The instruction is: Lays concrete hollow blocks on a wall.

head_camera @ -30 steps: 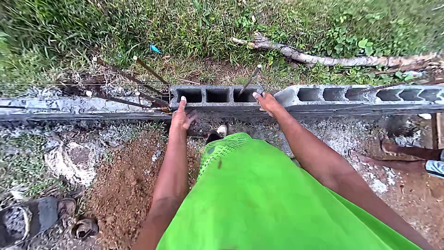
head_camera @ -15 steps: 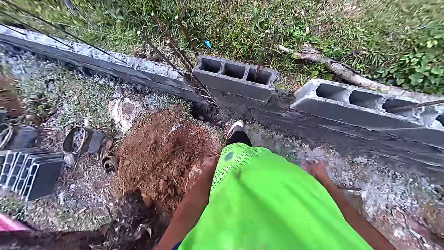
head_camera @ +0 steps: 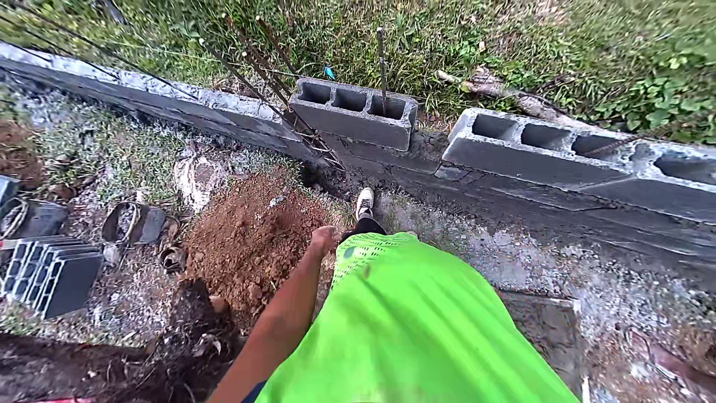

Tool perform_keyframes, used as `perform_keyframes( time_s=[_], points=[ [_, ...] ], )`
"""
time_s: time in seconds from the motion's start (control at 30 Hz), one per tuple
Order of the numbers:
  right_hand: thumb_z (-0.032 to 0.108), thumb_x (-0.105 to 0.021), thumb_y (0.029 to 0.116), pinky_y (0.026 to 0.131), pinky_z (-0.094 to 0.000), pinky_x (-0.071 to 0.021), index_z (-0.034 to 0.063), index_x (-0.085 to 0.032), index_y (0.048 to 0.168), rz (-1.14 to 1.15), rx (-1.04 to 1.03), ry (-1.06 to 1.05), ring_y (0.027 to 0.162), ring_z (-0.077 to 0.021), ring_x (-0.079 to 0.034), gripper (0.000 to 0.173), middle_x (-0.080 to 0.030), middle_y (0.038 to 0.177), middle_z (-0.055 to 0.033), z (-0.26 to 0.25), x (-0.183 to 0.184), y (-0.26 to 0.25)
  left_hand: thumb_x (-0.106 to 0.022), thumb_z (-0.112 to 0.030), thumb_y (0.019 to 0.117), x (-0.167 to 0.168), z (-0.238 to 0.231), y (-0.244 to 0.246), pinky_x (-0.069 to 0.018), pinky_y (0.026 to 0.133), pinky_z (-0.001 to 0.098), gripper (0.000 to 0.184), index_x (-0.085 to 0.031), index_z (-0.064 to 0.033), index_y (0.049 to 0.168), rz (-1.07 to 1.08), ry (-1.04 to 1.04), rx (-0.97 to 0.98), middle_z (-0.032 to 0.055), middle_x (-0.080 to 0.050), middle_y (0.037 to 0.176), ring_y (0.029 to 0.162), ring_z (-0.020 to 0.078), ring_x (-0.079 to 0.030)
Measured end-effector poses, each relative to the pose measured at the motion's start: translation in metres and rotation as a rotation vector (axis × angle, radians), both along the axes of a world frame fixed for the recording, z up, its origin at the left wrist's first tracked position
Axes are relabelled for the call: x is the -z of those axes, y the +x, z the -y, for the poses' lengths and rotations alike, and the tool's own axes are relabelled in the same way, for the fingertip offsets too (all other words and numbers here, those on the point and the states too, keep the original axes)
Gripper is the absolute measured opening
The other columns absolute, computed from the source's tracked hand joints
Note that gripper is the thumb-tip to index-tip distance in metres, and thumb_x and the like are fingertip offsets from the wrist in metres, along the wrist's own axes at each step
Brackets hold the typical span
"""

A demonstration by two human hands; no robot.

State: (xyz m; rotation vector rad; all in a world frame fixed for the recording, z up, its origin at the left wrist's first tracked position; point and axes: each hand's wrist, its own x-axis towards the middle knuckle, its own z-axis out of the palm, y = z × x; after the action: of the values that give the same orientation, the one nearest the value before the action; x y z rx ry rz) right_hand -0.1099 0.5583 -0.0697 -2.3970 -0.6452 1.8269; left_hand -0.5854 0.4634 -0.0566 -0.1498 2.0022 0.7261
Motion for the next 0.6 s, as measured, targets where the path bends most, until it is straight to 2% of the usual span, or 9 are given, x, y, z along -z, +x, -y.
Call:
perform_keyframes(
  time_s=[0.07, 0.13, 0.27, 0.37, 0.43, 0.5, 0.53, 0.57, 0.6],
  points=[
    [0.020, -0.038, 0.1141, 0.089, -0.0406, -0.0559, -0.0062, -0.048, 0.143, -0.071, -0.044, 0.115, 0.102, -0.0278, -0.070, 0.040, -0.063, 0.128, -0.0265, -0.029, 0.020, -0.012, -0.046, -0.023, 0.1112, -0.018, -0.040, -0.016, -0.0567, 0.088, 0.0404, 0.038, -0.052, -0.0008, 0.142, -0.033, 0.154, -0.043, 0.0228, -0.063, 0.129, 0.104, 0.0281, -0.069],
    [0.022, -0.040, 0.1138, 0.089, -0.0393, -0.0574, -0.0043, -0.049, 0.144, -0.120, -0.112, 0.188, 0.102, -0.0259, -0.072, 0.041, -0.066, 0.128, -0.0237, -0.062, 0.029, -0.031, -0.047, -0.024, 0.1110, -0.040, -0.071, -0.023, -0.0563, 0.092, 0.0429, 0.039, -0.052, -0.0023, 0.142, -0.081, 0.261, -0.004, 0.0227, -0.060, 0.134, 0.109, 0.0300, -0.067],
    [0.023, -0.041, 0.1133, 0.087, -0.0405, -0.0601, -0.0005, -0.051, 0.143, -0.190, -0.178, 0.285, 0.102, -0.0270, -0.073, 0.039, -0.068, 0.126, -0.0210, -0.108, 0.035, -0.062, -0.047, -0.024, 0.1108, -0.044, -0.085, -0.021, -0.0576, 0.091, 0.0429, 0.037, -0.054, -0.0041, 0.141, -0.118, 0.329, 0.072, 0.0212, -0.062, 0.134, 0.109, 0.0291, -0.069],
    [0.023, -0.042, 0.1132, 0.088, -0.0407, -0.0603, 0.0001, -0.051, 0.143, -0.203, -0.224, 0.291, 0.102, -0.0269, -0.074, 0.039, -0.069, 0.125, -0.0205, -0.115, 0.040, -0.066, -0.049, -0.026, 0.1101, -0.007, -0.047, -0.008, -0.0585, 0.088, 0.0427, 0.038, -0.055, -0.0042, 0.141, -0.068, 0.245, 0.064, 0.0201, -0.066, 0.126, 0.103, 0.0275, -0.070],
    [0.022, -0.042, 0.1132, 0.087, -0.0413, -0.0605, -0.0013, -0.051, 0.143, -0.189, -0.228, 0.260, 0.101, -0.0276, -0.074, 0.039, -0.069, 0.125, -0.0216, -0.107, 0.049, -0.057, -0.050, -0.022, 0.1091, 0.015, -0.003, 0.008, -0.0571, 0.088, 0.0419, 0.034, -0.059, -0.0002, 0.133, -0.043, 0.112, 0.086, 0.0191, -0.068, 0.120, 0.101, 0.0250, -0.069],
    [0.019, -0.040, 0.1133, 0.089, -0.0417, -0.0588, -0.0035, -0.051, 0.142, -0.148, -0.243, 0.206, 0.102, -0.0283, -0.073, 0.038, -0.068, 0.126, -0.0234, -0.091, 0.046, -0.045, -0.052, -0.023, 0.1080, 0.010, 0.041, 0.034, -0.0511, 0.096, 0.0485, 0.034, -0.065, 0.0037, 0.124, -0.042, -0.079, 0.181, 0.0221, -0.067, 0.120, 0.107, 0.0302, -0.065],
    [0.018, -0.040, 0.1135, 0.091, -0.0419, -0.0576, -0.0043, -0.050, 0.143, -0.123, -0.248, 0.167, 0.104, -0.0289, -0.072, 0.038, -0.067, 0.128, -0.0244, -0.081, 0.041, -0.037, -0.051, -0.025, 0.1091, 0.011, 0.067, 0.043, -0.0479, 0.101, 0.0513, 0.037, -0.063, 0.0050, 0.127, -0.014, -0.156, 0.248, 0.0248, -0.065, 0.125, 0.115, 0.0342, -0.063],
    [0.018, -0.039, 0.1136, 0.093, -0.0421, -0.0565, -0.0047, -0.050, 0.143, -0.096, -0.249, 0.125, 0.106, -0.0293, -0.071, 0.038, -0.065, 0.129, -0.0252, -0.070, 0.037, -0.028, -0.050, -0.028, 0.1095, 0.026, 0.097, 0.049, -0.0459, 0.104, 0.0536, 0.040, -0.062, 0.0060, 0.129, -0.005, -0.202, 0.305, 0.0273, -0.063, 0.129, 0.120, 0.0380, -0.060],
    [0.017, -0.038, 0.1138, 0.094, -0.0428, -0.0555, -0.0054, -0.050, 0.143, -0.081, -0.242, 0.088, 0.108, -0.0302, -0.070, 0.038, -0.064, 0.130, -0.0262, -0.059, 0.033, -0.019, -0.054, -0.030, 0.1074, 0.055, 0.131, 0.056, -0.0493, 0.101, 0.0557, 0.041, -0.066, 0.0060, 0.124, -0.075, -0.242, 0.349, 0.0289, -0.066, 0.125, 0.117, 0.0414, -0.064]
  ],
)
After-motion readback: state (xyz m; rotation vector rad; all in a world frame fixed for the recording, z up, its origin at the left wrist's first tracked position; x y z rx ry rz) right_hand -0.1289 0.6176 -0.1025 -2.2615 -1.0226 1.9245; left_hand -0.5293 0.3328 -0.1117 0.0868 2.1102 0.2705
